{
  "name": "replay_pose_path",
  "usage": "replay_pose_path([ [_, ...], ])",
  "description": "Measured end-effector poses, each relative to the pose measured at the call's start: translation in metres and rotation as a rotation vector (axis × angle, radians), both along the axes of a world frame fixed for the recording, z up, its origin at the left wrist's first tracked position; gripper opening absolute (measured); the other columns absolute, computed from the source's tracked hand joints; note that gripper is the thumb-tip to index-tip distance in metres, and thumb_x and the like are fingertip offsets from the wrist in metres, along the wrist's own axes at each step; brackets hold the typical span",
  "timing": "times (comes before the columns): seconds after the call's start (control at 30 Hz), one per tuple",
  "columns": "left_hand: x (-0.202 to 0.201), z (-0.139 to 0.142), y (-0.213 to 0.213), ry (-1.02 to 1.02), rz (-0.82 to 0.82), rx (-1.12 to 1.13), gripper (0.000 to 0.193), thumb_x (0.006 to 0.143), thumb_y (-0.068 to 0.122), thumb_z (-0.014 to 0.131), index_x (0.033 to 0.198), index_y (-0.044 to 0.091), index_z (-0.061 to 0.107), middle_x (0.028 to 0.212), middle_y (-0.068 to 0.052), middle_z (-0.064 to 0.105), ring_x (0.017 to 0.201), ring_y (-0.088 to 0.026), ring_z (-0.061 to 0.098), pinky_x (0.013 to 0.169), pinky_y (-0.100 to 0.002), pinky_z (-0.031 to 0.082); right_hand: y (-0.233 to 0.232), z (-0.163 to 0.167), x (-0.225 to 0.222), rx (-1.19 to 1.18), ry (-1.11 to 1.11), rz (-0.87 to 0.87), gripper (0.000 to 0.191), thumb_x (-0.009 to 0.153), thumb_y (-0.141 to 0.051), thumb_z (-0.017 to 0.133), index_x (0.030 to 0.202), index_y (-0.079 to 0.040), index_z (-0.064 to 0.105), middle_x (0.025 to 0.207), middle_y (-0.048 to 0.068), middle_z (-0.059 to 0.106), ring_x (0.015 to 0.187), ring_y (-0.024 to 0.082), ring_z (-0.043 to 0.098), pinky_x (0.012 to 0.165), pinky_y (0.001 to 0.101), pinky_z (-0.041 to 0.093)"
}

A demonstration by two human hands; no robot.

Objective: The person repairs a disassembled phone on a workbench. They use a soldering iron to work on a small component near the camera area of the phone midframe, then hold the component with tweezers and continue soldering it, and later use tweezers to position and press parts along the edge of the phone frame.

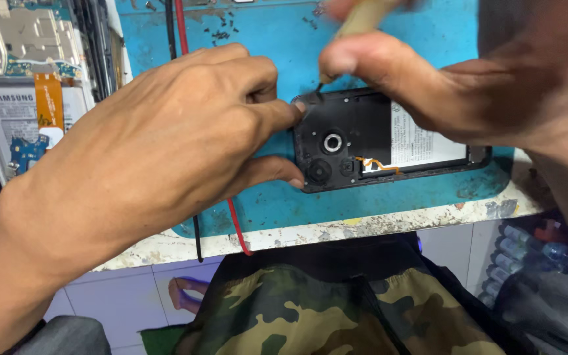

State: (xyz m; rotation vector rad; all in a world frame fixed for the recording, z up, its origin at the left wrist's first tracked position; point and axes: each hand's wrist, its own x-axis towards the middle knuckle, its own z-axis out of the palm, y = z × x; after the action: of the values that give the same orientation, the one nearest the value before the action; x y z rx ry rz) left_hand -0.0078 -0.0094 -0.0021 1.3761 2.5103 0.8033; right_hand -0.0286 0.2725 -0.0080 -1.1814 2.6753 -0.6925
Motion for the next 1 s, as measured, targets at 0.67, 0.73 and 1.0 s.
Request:
replay_pose_path([
  [0.67,-0.009,0.007,0.006,-0.113,0.027,-0.015,0.060,0.079,0.036,0.083,0.110,-0.002,0.049,0.090,-0.016,0.058,0.092,-0.040,0.057,0.078,-0.049,0.044,-0.007,0.016,-0.006,-0.225,0.094,0.023,0.038,0.089,-0.015,0.090,0.110,0.004,0.065,0.109,0.017,0.070,0.097,0.026,0.067,0.085,0.0388,0.053],
  [0.73,-0.008,0.008,0.008,-0.105,0.031,0.003,0.061,0.078,0.036,0.084,0.110,-0.002,0.049,0.090,-0.016,0.058,0.092,-0.040,0.058,0.080,-0.049,0.045,-0.001,0.015,-0.006,-0.233,0.124,0.078,0.037,0.096,-0.016,0.090,0.115,0.002,0.065,0.113,0.015,0.070,0.103,0.024,0.068,0.090,0.0365,0.054],
  [1.0,-0.005,0.004,0.008,-0.018,0.048,0.033,0.064,0.072,0.035,0.085,0.108,-0.005,0.051,0.092,-0.017,0.060,0.095,-0.040,0.059,0.083,-0.047,0.047,-0.002,0.014,-0.006,-0.259,0.071,0.108,0.034,0.102,-0.012,0.088,0.117,0.005,0.063,0.115,0.014,0.068,0.108,0.022,0.067,0.097,0.0302,0.053],
])
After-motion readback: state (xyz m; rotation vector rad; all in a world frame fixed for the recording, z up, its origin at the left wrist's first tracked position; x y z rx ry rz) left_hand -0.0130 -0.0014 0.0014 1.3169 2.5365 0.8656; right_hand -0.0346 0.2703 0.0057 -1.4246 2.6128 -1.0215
